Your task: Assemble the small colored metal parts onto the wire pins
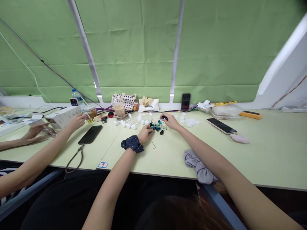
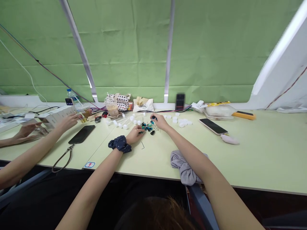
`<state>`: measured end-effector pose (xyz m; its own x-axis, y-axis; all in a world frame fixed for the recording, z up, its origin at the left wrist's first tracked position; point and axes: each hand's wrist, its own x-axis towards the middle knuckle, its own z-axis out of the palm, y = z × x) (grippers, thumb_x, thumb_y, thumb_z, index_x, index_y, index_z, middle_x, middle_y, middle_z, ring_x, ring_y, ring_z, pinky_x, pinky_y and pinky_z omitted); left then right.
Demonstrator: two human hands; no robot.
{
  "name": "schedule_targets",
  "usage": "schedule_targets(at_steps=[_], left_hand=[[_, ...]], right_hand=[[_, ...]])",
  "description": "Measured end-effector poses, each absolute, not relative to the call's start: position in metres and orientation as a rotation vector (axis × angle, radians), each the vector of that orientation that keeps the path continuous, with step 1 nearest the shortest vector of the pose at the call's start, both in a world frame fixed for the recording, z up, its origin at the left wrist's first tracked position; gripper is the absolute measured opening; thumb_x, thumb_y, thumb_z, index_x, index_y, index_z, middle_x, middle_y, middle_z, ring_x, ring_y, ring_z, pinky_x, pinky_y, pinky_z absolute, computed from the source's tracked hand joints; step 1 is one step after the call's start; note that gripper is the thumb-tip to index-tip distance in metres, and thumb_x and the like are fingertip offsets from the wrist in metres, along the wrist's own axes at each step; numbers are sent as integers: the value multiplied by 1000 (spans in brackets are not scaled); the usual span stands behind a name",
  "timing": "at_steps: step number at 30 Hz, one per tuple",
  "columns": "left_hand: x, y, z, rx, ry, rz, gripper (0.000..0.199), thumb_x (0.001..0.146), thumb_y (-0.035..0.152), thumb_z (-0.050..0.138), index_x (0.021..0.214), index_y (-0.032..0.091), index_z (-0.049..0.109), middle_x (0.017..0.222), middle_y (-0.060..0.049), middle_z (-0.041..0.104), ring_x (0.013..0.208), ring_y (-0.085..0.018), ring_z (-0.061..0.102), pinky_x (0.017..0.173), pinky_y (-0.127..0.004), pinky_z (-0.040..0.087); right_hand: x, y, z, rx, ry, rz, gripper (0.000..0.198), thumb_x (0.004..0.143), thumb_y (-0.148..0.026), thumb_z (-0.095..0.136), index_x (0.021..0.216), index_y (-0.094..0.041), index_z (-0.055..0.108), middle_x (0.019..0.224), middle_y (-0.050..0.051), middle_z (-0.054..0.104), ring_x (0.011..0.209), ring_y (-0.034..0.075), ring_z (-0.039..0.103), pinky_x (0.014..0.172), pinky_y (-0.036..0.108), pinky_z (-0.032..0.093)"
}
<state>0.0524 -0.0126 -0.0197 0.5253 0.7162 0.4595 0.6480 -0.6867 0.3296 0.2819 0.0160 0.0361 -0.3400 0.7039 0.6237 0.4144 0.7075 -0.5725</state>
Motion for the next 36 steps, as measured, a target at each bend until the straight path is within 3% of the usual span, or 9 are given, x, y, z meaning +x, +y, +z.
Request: schedule_targets(at_steps=[2,7,14,26,36], left_hand=[[51,-12,-21,2586,1206,931,25,78,18,56,99,17,69,103,-10,50,100,-23,53,96,-40,43],[49,-15,-18,2478,1284,1020,21,75,14,55,93,17,67,106,-9,50,96,-21,57,93,-37,46],[49,-21,-9,2463,1291,995,20,73,13,53,88,17,65,103,-8,60,99,-22,58,93,-37,46],[48,-22,-8,2425,1185,961,23,74,23,58,94,18,70,119,-11,59,109,-24,57,93,-38,48],[48,-19,-10,2434,1205,945,24,74,20,59,94,19,71,117,-10,59,111,-25,56,99,-40,44]], right_hand=[[285,19,35,-829,-1823,623,9,76,-20,57,84,-19,56,88,5,67,71,15,53,69,29,42],[288,30,22,-696,-1424,1211,31,62,-26,71,80,-21,47,81,1,63,59,9,46,55,24,35],[283,35,7,-682,-1187,1477,43,50,-18,79,78,-20,46,66,-5,50,57,9,47,52,23,35],[274,28,6,-763,-1301,1318,37,45,-23,79,70,-17,53,69,-3,54,55,7,44,49,22,33],[281,29,14,-897,-1461,1036,29,52,-29,73,71,-16,57,74,0,58,54,7,46,51,24,35]])
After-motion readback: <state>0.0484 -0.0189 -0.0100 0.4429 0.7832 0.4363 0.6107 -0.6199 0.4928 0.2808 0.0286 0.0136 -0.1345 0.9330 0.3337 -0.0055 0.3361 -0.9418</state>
